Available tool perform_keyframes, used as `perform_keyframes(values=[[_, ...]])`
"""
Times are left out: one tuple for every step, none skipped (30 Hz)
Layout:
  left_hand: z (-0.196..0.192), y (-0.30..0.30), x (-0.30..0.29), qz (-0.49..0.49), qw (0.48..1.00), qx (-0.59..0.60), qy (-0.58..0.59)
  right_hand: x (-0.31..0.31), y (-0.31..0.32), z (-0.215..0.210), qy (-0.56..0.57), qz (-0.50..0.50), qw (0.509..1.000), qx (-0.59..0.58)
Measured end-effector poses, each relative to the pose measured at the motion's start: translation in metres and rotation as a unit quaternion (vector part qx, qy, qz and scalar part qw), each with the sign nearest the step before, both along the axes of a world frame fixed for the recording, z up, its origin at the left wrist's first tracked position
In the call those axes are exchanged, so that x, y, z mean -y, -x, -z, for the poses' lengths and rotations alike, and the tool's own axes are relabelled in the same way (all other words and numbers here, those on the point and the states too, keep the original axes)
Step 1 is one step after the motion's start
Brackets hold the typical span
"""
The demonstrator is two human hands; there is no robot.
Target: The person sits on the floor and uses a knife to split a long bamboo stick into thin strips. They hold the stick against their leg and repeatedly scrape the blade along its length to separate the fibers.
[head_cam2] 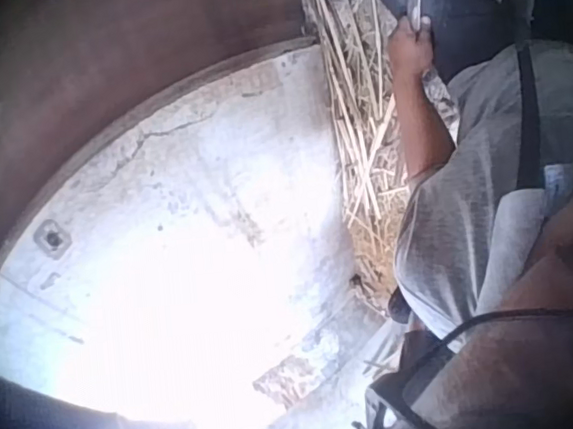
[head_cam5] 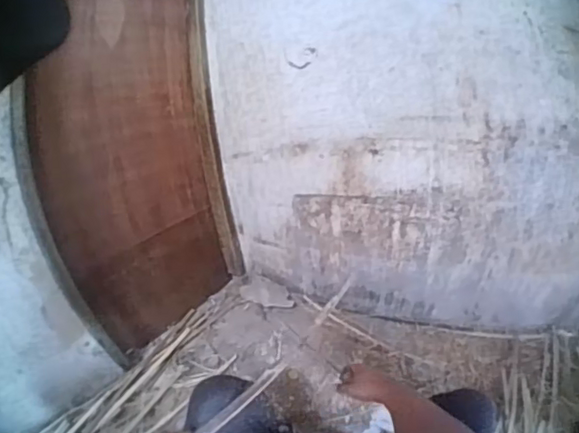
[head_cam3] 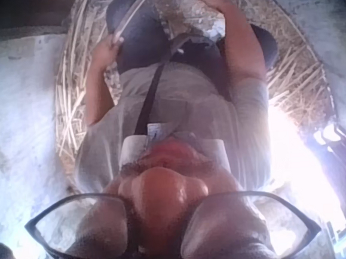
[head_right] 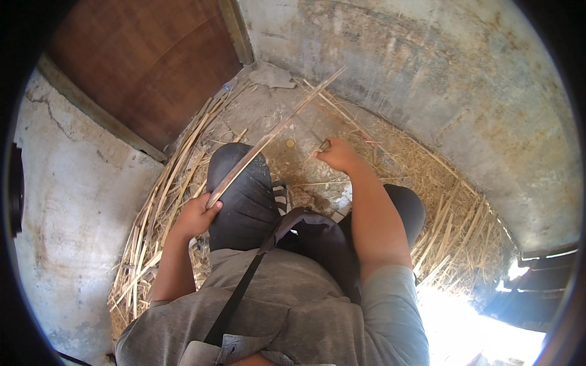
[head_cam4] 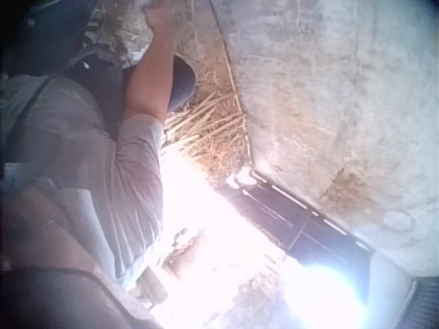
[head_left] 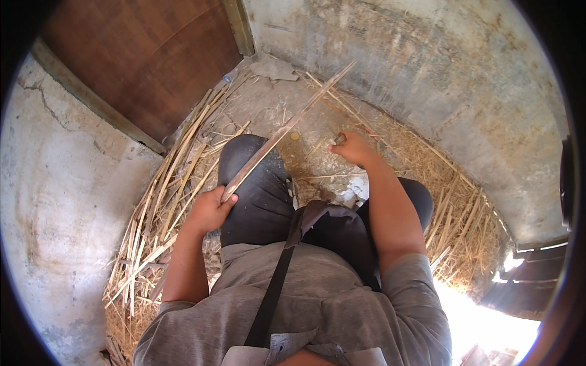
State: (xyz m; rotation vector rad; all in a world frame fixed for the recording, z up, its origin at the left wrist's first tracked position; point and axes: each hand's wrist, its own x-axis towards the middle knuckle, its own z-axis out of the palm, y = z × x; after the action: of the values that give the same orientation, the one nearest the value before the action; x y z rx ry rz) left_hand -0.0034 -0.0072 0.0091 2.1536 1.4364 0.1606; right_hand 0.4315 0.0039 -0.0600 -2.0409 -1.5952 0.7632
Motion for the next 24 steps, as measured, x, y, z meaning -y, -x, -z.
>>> perform_keyframes(values=[[0.0,0.0,0.0,0.0,1.0,0.002,0.0,-0.001,-0.005,0.003,0.024,0.021,0.999,-0.027],[0.001,0.001,0.0,-0.002,1.0,0.003,-0.001,-0.002,-0.004,-0.001,0.047,0.04,0.997,-0.054],[0.001,0.001,0.001,-0.005,1.0,0.003,-0.002,-0.002,-0.002,-0.005,0.054,0.033,0.996,-0.061],[0.001,0.001,0.001,-0.005,1.0,0.002,-0.002,-0.001,0.002,-0.009,0.062,0.026,0.995,-0.068],[0.001,0.001,0.001,-0.004,1.0,0.0,-0.002,0.0,0.008,-0.015,0.069,0.02,0.995,-0.075],[0.001,0.001,0.001,-0.004,1.0,-0.002,-0.002,0.001,0.013,-0.017,0.059,-0.009,0.997,-0.057],[0.001,0.001,0.001,-0.005,1.0,-0.003,0.0,0.002,0.019,-0.019,0.049,-0.038,0.997,-0.039],[0.002,0.001,0.001,-0.004,1.0,-0.004,0.002,0.003,0.025,-0.02,0.038,-0.066,0.997,-0.021],[0.002,0.001,0.0,-0.004,1.0,-0.006,0.005,0.003,0.031,-0.018,0.035,-0.103,0.994,-0.004],[0.001,0.0,0.001,-0.006,1.0,-0.002,0.008,0.004,0.038,-0.017,0.032,-0.139,0.99,0.013],[-0.001,0.0,0.001,-0.008,1.0,0.001,0.012,0.004,0.043,-0.016,0.028,-0.175,0.984,0.029],[-0.001,-0.001,0.002,-0.01,1.0,0.005,0.015,0.002,0.045,-0.015,0.037,-0.184,0.982,0.026],[0.0,0.0,0.002,-0.01,1.0,0.01,0.013,0.001,0.046,-0.015,0.046,-0.192,0.98,0.022],[0.002,0.001,0.002,-0.01,1.0,0.015,0.011,-0.001,0.047,-0.015,0.055,-0.202,0.978,0.019],[0.004,0.001,0.002,-0.01,1.0,0.02,0.008,-0.002,0.046,-0.016,0.051,-0.193,0.979,0.029],[0.003,0.002,0.002,-0.009,1.0,0.015,0.007,-0.003,0.043,-0.016,0.048,-0.184,0.981,0.039],[0.003,0.001,0.002,-0.007,1.0,0.011,0.005,-0.003,0.039,-0.017,0.044,-0.174,0.982,0.051],[0.002,0.001,0.002,-0.006,1.0,0.007,0.003,-0.002,0.034,-0.014,0.023,-0.148,0.987,0.051],[0.002,0.001,0.002,-0.006,1.0,0.005,0.003,-0.001,0.029,-0.009,0.001,-0.122,0.991,0.052],[0.002,0.001,0.002,-0.007,1.0,0.004,0.003,0.0,0.026,-0.008,-0.02,-0.095,0.994,0.053],[0.002,0.001,0.002,-0.007,1.0,0.002,0.003,0.0,0.021,-0.007,-0.01,-0.075,0.996,0.038],[0.001,0.0,0.002,-0.009,1.0,0.002,0.003,-0.001,0.017,-0.007,0.0,-0.056,0.998,0.023],[-0.001,-0.001,0.003,-0.009,1.0,0.002,0.002,-0.001,0.013,-0.007,0.01,-0.034,0.999,0.008],[-0.002,-0.002,0.003,-0.009,1.0,0.001,0.001,-0.001,0.011,-0.004,0.013,-0.033,0.999,0.007]])
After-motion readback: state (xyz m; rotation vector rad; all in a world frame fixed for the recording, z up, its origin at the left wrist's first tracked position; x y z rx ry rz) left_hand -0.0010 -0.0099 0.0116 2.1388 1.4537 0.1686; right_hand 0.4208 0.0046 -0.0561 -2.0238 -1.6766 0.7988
